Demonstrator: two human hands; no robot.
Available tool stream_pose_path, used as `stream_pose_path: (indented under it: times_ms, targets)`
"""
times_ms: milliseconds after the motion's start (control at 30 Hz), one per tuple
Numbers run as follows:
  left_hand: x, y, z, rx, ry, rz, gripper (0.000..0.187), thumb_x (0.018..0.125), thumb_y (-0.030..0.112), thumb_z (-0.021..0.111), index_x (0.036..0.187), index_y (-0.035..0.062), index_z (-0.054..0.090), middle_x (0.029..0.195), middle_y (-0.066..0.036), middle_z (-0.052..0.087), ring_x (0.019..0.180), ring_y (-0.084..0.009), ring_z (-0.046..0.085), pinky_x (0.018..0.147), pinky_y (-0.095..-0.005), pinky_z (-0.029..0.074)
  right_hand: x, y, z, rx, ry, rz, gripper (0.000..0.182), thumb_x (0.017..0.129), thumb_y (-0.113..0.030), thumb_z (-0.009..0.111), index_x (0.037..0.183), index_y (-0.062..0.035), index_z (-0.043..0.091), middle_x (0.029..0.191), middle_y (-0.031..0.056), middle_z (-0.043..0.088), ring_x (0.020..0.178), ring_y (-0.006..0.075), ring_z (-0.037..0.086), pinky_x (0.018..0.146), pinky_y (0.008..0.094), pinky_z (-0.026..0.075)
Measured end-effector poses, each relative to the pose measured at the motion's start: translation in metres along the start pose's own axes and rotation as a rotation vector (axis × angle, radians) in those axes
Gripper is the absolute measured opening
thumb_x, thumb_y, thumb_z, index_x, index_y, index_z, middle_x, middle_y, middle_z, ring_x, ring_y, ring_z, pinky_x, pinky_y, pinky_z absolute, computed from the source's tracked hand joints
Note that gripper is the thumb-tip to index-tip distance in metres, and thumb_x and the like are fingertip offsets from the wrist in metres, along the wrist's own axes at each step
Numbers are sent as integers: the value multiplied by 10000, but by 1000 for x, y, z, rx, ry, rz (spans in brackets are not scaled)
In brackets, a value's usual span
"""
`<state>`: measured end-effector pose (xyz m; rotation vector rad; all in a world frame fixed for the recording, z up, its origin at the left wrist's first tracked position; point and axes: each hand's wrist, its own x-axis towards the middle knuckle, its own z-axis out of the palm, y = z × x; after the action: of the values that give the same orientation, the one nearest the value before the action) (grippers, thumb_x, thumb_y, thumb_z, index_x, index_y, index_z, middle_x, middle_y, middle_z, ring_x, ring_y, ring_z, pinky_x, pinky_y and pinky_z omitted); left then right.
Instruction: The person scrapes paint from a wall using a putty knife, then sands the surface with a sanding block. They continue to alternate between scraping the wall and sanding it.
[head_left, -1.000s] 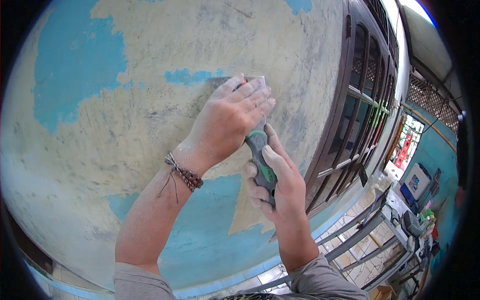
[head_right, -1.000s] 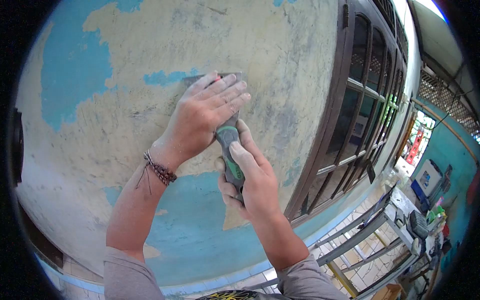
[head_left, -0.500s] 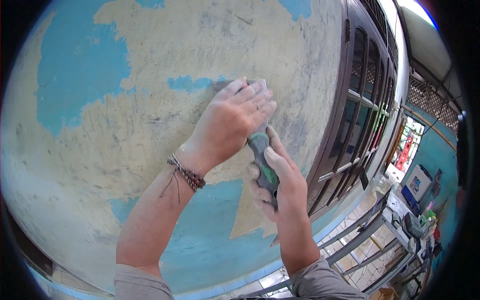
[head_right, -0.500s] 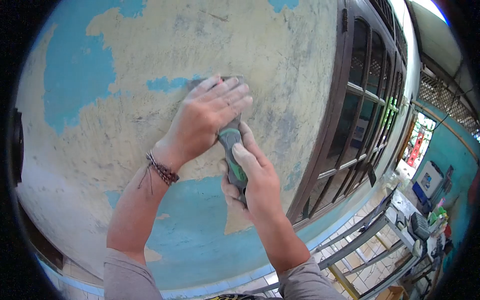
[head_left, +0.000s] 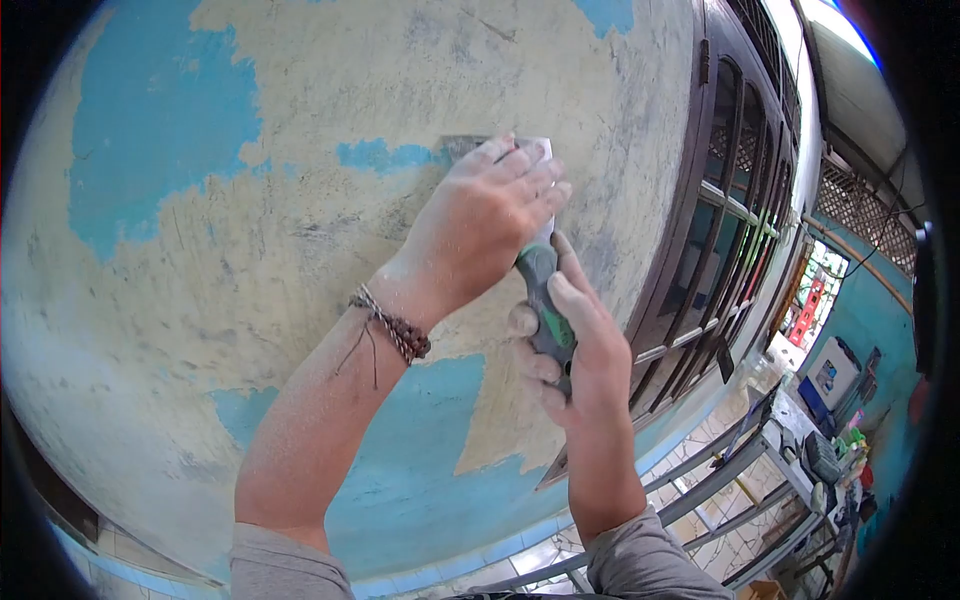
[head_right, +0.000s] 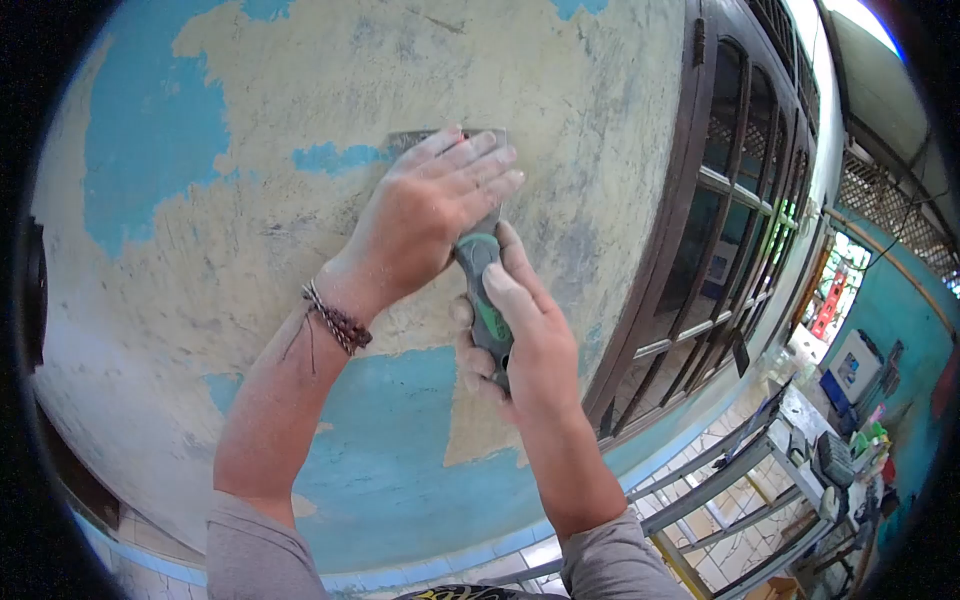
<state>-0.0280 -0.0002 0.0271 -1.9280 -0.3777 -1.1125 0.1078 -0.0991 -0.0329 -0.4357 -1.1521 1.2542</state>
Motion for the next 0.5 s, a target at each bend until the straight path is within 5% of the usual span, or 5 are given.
stream_pose_path:
  times_ms: [500]
  targets:
    - [-24, 10, -7, -34, -45, 17, 380, 890, 46, 552, 1250, 106, 660, 1346, -84, 624, 1310, -234, 537, 1151, -438, 364, -15, 19, -1, -16, -12, 46, 635, 1018, -234, 462, 1589, -173, 193, 812, 47, 560, 480, 84, 474, 376, 211, 365]
